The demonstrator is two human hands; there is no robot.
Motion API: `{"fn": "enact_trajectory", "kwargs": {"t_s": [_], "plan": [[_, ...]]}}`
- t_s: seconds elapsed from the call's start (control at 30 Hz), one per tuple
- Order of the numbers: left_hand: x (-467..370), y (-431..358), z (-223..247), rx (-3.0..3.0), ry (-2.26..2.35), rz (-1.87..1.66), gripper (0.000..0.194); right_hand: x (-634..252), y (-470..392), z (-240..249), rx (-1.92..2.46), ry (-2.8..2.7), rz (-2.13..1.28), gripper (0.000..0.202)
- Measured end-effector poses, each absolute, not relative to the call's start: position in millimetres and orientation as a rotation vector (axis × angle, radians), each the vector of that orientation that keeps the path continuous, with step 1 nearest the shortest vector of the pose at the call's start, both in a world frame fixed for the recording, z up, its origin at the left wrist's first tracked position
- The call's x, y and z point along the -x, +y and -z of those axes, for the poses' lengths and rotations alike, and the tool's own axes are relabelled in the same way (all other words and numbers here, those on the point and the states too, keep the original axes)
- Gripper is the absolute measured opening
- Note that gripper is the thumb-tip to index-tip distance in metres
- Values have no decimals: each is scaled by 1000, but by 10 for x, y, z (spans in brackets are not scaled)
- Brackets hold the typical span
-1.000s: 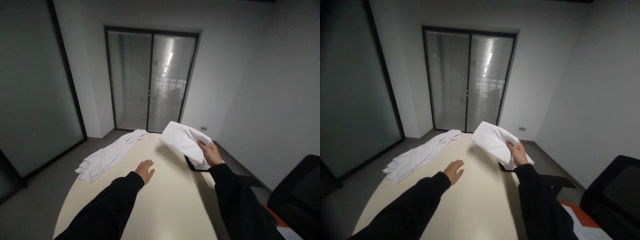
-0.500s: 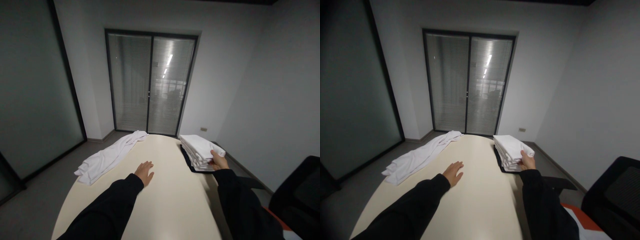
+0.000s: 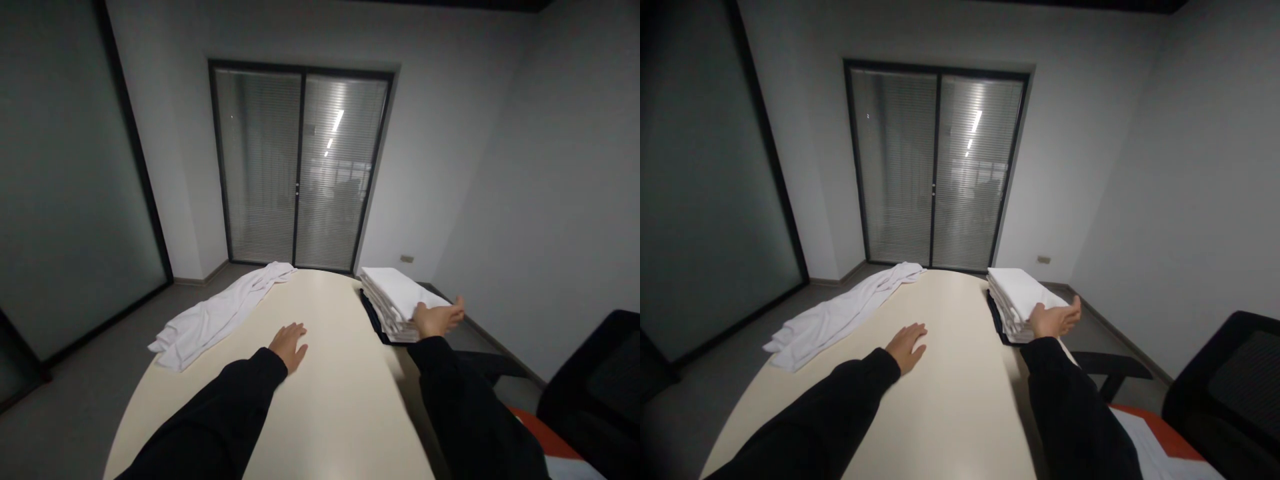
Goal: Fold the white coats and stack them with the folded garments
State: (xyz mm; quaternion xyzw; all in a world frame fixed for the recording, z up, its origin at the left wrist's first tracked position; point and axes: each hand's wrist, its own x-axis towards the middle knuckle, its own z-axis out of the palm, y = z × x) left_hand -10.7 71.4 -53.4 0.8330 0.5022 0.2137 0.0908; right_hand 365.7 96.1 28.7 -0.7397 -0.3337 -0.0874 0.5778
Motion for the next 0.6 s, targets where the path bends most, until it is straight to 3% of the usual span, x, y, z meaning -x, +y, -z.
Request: {"fn": "enact_trajectory", "kwargs": {"t_s": [0.2, 0.47, 0.6], "plan": [[77, 680, 502, -2473, 1507, -618, 38, -3415, 917, -554, 1982, -1193, 451, 52], [74, 681, 497, -2473, 1504, -617, 38, -3325, 957, -428, 2304, -1474, 62, 74], [71, 665, 487, -2474, 1511, -604, 38, -3328, 983, -408, 2386, -1475, 23, 80]]}}
